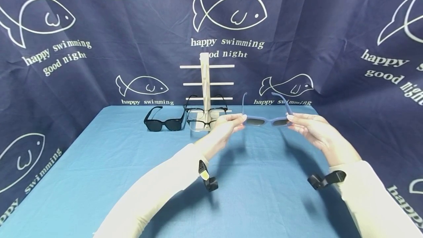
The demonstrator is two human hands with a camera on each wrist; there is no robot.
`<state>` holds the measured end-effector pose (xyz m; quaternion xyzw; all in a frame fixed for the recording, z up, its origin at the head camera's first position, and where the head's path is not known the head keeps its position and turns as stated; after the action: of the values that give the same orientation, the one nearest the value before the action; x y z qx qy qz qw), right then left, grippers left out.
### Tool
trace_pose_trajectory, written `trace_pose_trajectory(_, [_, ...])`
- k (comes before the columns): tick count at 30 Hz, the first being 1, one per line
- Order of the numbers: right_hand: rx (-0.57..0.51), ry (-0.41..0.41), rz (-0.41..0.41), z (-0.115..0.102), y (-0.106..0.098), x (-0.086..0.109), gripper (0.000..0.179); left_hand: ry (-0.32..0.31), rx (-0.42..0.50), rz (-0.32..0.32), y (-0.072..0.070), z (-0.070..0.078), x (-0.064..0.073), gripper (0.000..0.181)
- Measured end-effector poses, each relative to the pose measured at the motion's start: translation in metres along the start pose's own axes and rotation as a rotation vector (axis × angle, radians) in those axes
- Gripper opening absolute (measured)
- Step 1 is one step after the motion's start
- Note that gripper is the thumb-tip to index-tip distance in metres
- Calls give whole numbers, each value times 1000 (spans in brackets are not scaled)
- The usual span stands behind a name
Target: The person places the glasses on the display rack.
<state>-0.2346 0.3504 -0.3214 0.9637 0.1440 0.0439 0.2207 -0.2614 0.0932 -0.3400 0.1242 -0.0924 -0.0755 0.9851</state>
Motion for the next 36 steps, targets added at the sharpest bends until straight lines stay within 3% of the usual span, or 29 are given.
trace_pose_trajectory(6, [17, -21, 8, -2, 5, 1, 28, 14, -5, -9, -2, 5, 4, 33])
trace_pose_trajectory(16, [25, -49, -59, 1, 14, 6, 32, 69, -81, -58, -12, 10, 11, 36])
trace_pose_trajectory(36, [84, -92, 12, 2, 35, 9, 29, 135, -105, -105, -27, 21, 21, 37])
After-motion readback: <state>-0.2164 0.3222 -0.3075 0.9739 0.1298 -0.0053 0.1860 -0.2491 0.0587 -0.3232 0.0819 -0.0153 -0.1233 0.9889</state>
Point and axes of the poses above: each hand's wrist, its own x-axis away from the middle knuckle, its own y-axis out of the palm, z = x × y, the point moved 3 cm from there along -x, towards the middle knuckle, and after that the axes turned 1 degree about z, right-handed, at the moved point
